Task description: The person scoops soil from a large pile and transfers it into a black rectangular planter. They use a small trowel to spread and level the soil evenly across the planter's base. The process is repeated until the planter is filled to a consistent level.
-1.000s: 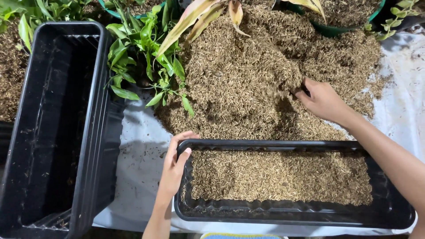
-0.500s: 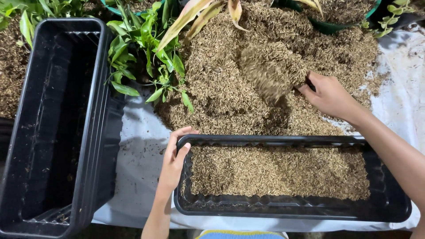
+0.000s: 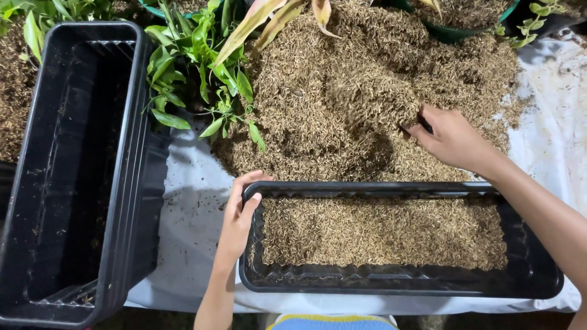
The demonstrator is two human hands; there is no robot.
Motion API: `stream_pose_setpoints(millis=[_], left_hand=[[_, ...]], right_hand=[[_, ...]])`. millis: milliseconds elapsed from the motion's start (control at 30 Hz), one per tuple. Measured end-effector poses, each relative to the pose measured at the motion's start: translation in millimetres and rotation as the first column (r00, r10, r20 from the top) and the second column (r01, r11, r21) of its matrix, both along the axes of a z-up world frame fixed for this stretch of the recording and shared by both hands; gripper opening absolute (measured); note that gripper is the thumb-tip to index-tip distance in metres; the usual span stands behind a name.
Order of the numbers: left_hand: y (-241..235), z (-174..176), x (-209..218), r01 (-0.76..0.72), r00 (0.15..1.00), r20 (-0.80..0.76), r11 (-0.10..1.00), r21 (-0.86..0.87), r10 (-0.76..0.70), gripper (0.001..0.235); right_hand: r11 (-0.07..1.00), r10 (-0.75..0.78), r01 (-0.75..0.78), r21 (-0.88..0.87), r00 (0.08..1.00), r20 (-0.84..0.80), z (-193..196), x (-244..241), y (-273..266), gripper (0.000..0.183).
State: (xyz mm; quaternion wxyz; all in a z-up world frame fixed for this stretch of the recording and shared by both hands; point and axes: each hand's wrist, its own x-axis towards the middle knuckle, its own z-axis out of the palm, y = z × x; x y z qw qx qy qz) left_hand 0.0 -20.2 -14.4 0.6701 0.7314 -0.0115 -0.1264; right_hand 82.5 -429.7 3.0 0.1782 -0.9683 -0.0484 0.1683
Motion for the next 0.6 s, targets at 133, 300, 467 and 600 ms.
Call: stream_pose_setpoints(millis=[133, 300, 467, 600], left_hand=[[0, -1, 0, -0.003, 1.000, 0.004, 1.000, -0.003, 0.003, 0.036], [0, 0, -1, -0.005, 1.000, -0.006, 1.000, -0.020, 0.005, 0.037], [0, 0, -1, -0.007, 1.000, -0.004, 1.000, -0.010, 0.007, 0.037], [0, 0, -1, -0.011, 1.000, 0.005, 1.000, -0.004, 0.011, 0.038]], right_hand=[[1.000, -0.013, 0.013, -0.011, 1.000, -0.001, 10, -5, 5, 0.028], [0.999, 0.019, -0.017, -0.040, 0.999, 0.030, 15, -11, 3, 0.025], [0.999, 0.032, -0.032, -0.037, 0.999, 0.021, 32, -23, 10, 0.022], [0.997, 0.057, -0.056, -0.057, 0.998, 0.010, 43, -39, 15, 0.021]])
